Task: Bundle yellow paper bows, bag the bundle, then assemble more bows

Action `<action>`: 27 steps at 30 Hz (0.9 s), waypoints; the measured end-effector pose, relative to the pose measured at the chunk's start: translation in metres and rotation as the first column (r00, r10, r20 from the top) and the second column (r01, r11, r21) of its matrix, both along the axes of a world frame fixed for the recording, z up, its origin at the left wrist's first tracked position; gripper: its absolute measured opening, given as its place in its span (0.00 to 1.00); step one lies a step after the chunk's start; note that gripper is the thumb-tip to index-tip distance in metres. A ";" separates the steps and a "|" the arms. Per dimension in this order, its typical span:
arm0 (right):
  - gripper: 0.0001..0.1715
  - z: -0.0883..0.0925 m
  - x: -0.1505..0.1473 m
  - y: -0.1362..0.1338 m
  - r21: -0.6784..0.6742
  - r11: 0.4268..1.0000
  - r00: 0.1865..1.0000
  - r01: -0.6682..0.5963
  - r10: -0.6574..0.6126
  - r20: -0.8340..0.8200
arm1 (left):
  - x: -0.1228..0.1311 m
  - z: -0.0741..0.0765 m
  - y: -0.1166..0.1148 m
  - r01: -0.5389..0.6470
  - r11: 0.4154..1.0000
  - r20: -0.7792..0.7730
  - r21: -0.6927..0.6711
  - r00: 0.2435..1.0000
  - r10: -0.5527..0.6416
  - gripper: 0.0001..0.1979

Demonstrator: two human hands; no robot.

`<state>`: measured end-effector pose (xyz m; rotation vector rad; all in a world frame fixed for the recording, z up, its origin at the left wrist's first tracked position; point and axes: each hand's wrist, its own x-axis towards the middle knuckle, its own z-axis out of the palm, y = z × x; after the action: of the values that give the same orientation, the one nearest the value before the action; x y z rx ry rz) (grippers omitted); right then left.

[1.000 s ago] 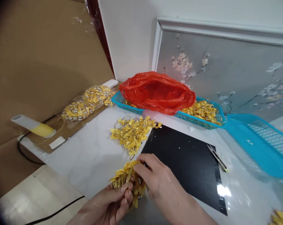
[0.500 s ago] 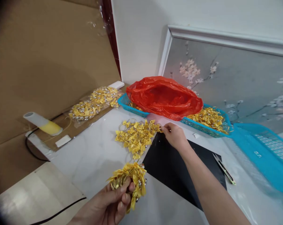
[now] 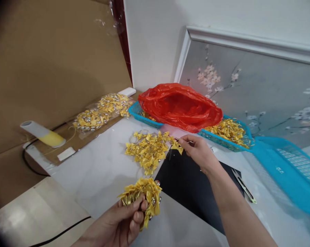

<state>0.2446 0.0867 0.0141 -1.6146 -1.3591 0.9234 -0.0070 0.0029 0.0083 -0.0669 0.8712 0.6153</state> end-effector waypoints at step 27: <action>0.18 -0.031 -0.098 -0.125 0.567 0.769 0.736 -0.295 -0.195 0.648 | 0.020 0.003 0.000 -0.104 0.994 -0.107 -0.022 0.989 0.101 0.07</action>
<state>0.1465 -0.0384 -0.0169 -1.3766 -1.9490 -0.2184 0.0134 0.0025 0.0113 -0.1051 0.9829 0.7084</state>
